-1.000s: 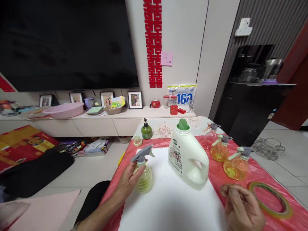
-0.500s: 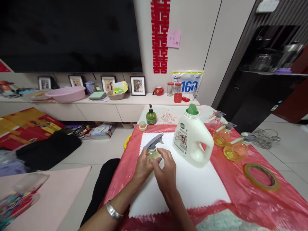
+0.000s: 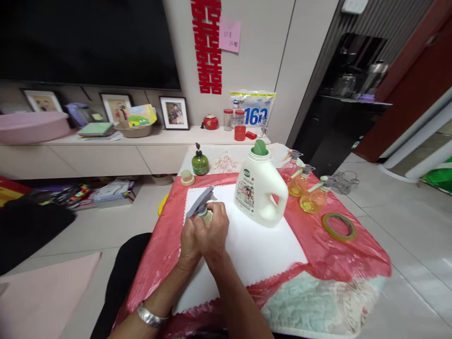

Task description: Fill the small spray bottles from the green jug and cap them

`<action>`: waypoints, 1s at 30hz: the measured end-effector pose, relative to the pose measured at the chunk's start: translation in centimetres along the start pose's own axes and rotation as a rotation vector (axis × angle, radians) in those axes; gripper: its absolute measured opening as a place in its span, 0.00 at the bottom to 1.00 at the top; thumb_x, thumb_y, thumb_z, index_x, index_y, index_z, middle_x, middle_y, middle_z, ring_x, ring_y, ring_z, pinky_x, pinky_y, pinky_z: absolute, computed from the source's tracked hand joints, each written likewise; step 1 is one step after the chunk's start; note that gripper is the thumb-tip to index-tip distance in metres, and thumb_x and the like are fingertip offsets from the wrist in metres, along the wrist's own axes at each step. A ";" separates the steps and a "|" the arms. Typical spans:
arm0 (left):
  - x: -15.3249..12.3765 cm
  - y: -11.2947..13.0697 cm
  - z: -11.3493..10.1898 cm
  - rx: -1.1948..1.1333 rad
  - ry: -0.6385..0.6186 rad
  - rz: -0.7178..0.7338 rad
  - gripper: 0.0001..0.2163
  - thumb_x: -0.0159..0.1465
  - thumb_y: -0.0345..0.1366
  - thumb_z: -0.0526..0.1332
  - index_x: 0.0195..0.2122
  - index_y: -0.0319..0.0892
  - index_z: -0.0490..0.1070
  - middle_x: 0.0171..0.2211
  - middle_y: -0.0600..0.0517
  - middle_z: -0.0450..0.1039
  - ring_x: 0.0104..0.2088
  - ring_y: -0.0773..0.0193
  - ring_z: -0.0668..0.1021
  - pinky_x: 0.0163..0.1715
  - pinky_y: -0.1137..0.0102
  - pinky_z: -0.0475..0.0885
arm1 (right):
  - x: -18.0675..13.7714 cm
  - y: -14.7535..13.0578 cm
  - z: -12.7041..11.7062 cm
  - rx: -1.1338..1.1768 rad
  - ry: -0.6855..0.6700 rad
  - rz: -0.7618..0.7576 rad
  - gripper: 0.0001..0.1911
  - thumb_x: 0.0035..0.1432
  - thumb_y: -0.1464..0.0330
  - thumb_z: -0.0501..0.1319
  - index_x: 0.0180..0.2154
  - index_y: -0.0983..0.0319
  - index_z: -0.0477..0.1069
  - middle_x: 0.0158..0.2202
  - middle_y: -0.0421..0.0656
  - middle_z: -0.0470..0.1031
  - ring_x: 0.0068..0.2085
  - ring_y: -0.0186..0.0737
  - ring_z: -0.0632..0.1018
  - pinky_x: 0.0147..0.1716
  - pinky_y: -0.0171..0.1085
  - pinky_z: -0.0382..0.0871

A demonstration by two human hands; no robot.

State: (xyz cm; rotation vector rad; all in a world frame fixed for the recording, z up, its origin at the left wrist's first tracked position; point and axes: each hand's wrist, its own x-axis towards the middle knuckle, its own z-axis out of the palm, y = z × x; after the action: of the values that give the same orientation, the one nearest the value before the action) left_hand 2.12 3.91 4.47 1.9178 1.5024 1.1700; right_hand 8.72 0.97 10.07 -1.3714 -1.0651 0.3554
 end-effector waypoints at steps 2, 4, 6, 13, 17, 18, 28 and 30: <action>-0.1 -0.2 -0.1 -0.032 0.026 -0.003 0.09 0.62 0.36 0.59 0.42 0.42 0.74 0.42 0.42 0.76 0.45 0.48 0.79 0.45 0.58 0.76 | 0.1 0.1 -0.2 0.007 -0.033 -0.011 0.08 0.49 0.69 0.63 0.35 0.58 0.69 0.37 0.43 0.74 0.40 0.42 0.75 0.44 0.43 0.71; -0.3 -0.1 -0.3 -0.069 0.048 0.001 0.11 0.61 0.39 0.61 0.43 0.43 0.72 0.42 0.43 0.77 0.44 0.49 0.79 0.42 0.60 0.76 | 0.5 0.1 -0.6 0.022 -0.091 -0.023 0.07 0.50 0.69 0.63 0.35 0.58 0.71 0.38 0.44 0.75 0.41 0.43 0.76 0.44 0.43 0.71; -0.4 0.1 -0.7 -0.091 0.058 0.013 0.13 0.59 0.41 0.61 0.45 0.43 0.70 0.42 0.43 0.77 0.42 0.49 0.80 0.40 0.60 0.77 | 1.0 0.1 -1.2 0.042 -0.180 -0.039 0.08 0.51 0.68 0.63 0.37 0.58 0.73 0.39 0.44 0.76 0.42 0.43 0.76 0.45 0.42 0.71; -0.3 -0.1 -0.8 -0.059 0.074 0.043 0.16 0.58 0.41 0.60 0.47 0.42 0.69 0.42 0.43 0.77 0.41 0.49 0.80 0.39 0.60 0.77 | 1.7 -0.4 -2.4 0.094 -0.400 -0.049 0.13 0.58 0.68 0.61 0.45 0.58 0.77 0.44 0.44 0.73 0.49 0.43 0.76 0.53 0.43 0.71; -0.2 -0.7 -0.5 0.004 0.027 0.088 0.13 0.62 0.38 0.57 0.46 0.41 0.71 0.43 0.40 0.76 0.44 0.48 0.79 0.38 0.60 0.77 | 1.0 -0.6 -1.6 0.054 -0.285 -0.015 0.17 0.51 0.68 0.68 0.45 0.58 0.77 0.43 0.45 0.69 0.48 0.43 0.75 0.53 0.43 0.72; -0.2 -0.7 -0.5 0.003 0.022 0.100 0.13 0.63 0.38 0.56 0.46 0.42 0.71 0.43 0.41 0.76 0.45 0.48 0.79 0.40 0.59 0.76 | 0.9 -0.5 -1.3 0.056 -0.250 0.002 0.19 0.49 0.68 0.69 0.46 0.58 0.77 0.43 0.44 0.69 0.47 0.43 0.75 0.52 0.43 0.72; -0.2 -0.2 -0.9 -0.036 0.054 -0.032 0.20 0.56 0.45 0.61 0.48 0.43 0.66 0.43 0.41 0.77 0.46 0.44 0.80 0.43 0.57 0.75 | 0.9 0.4 -1.8 0.202 -0.283 0.077 0.17 0.54 0.66 0.62 0.47 0.59 0.74 0.45 0.44 0.79 0.48 0.45 0.78 0.53 0.45 0.70; 0.0 -0.2 -0.8 -0.053 0.056 -0.021 0.18 0.56 0.44 0.61 0.46 0.43 0.68 0.42 0.40 0.77 0.47 0.43 0.80 0.46 0.55 0.75 | 1.0 0.1 -2.0 0.158 -0.311 0.033 0.11 0.55 0.66 0.61 0.42 0.58 0.74 0.42 0.43 0.78 0.46 0.44 0.77 0.51 0.44 0.70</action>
State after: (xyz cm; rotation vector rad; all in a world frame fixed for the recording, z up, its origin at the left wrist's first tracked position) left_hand 1.35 3.81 4.72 1.8444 1.5019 1.2509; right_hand 10.82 0.49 10.63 -1.2170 -1.2403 0.6797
